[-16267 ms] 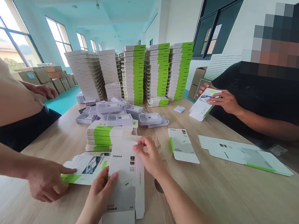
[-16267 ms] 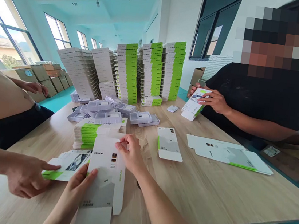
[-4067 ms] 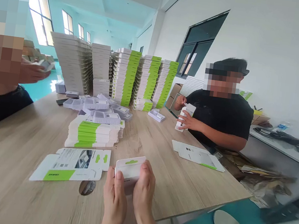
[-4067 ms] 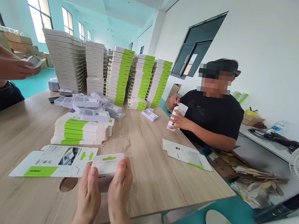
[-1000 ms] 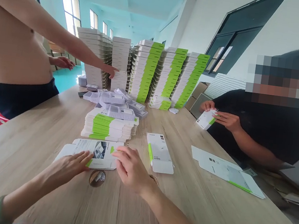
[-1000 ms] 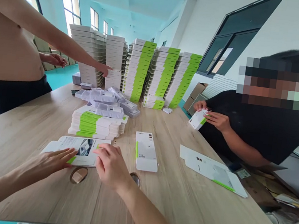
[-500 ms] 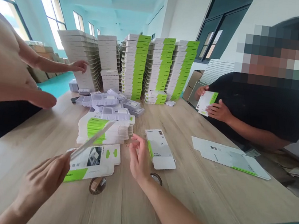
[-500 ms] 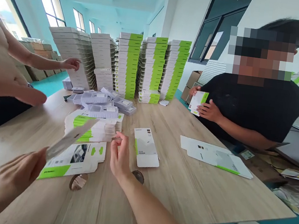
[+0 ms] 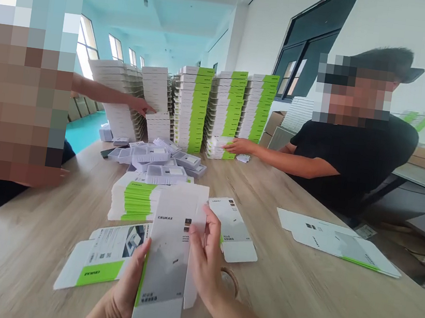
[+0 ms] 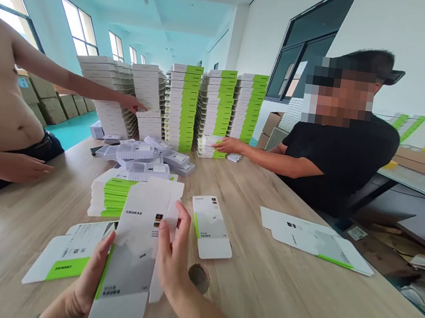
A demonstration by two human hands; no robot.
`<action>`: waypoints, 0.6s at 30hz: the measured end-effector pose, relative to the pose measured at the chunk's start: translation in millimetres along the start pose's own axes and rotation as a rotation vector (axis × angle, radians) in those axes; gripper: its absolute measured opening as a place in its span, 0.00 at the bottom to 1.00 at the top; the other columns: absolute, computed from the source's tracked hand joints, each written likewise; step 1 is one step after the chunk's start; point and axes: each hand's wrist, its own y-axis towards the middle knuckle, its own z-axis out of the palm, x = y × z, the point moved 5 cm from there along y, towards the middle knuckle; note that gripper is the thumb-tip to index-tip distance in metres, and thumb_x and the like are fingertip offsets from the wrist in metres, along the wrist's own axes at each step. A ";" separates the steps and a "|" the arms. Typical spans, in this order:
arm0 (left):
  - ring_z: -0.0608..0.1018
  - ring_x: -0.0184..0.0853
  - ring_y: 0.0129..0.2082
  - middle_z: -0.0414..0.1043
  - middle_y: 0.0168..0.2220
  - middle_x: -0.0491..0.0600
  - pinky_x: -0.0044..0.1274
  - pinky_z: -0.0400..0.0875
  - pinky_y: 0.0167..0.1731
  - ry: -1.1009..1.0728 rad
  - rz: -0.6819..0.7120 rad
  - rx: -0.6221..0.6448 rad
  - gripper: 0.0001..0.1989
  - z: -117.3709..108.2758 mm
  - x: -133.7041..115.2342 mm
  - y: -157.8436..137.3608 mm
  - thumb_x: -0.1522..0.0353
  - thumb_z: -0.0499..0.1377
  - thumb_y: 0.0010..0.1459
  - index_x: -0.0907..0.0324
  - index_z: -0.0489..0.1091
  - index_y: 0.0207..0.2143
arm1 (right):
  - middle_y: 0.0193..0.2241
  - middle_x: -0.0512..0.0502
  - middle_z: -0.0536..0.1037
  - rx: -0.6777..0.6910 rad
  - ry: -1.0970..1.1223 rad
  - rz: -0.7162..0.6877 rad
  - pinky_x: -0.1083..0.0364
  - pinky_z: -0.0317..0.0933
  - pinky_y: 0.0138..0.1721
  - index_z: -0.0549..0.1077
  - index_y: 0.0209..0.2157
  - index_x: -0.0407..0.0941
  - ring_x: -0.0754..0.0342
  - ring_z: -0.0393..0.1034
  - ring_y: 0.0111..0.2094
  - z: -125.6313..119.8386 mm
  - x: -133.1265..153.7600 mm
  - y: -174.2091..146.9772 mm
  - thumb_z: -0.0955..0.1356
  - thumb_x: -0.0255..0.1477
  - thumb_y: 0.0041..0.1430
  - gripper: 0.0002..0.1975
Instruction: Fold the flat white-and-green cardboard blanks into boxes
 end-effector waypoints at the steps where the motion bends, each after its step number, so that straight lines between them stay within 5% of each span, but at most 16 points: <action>1: 0.79 0.55 0.57 0.85 0.47 0.57 0.39 0.64 0.62 -0.088 -0.023 0.051 0.34 2.4 3.8 -2.6 0.43 0.66 0.51 0.59 0.82 0.48 | 0.58 0.39 0.73 0.016 -0.053 -0.041 0.44 0.68 0.55 0.60 0.64 0.52 0.45 0.70 0.57 2.9 2.5 -3.7 0.61 0.41 0.73 0.22; 4: 0.78 0.55 0.58 0.85 0.47 0.55 0.40 0.59 0.65 -0.211 -0.015 0.093 0.31 2.6 4.2 -7.0 0.46 0.68 0.50 0.58 0.83 0.48 | 0.59 0.40 0.70 0.052 -0.213 -0.134 0.43 0.67 0.58 0.61 0.64 0.54 0.44 0.66 0.61 8.7 6.3 -9.3 0.64 0.39 0.72 0.23; 10: 0.78 0.54 0.58 0.85 0.45 0.55 0.39 0.59 0.65 -0.177 -0.030 0.013 0.28 -3.0 -2.5 -11.3 0.48 0.68 0.52 0.58 0.83 0.46 | 0.61 0.39 0.67 0.141 -0.355 -0.087 0.39 0.67 0.57 0.65 0.63 0.54 0.38 0.62 0.63 5.1 0.1 0.3 0.69 0.45 0.65 0.28; 13: 0.78 0.57 0.57 0.83 0.47 0.59 0.40 0.63 0.62 -0.035 -0.071 0.055 0.36 8.0 0.2 -13.1 0.43 0.67 0.49 0.61 0.80 0.51 | 0.55 0.41 0.71 0.198 -0.317 -0.024 0.36 0.63 0.60 0.71 0.58 0.55 0.38 0.66 0.59 0.1 2.4 8.7 0.72 0.47 0.62 0.26; 18: 0.82 0.54 0.49 0.82 0.47 0.58 0.39 0.70 0.54 0.022 -0.010 0.058 0.42 16.4 3.6 -10.4 0.41 0.69 0.44 0.58 0.78 0.55 | 0.45 0.45 0.76 0.296 -0.198 0.140 0.43 0.67 0.48 0.75 0.43 0.53 0.43 0.70 0.47 -7.4 3.5 22.4 0.74 0.47 0.58 0.17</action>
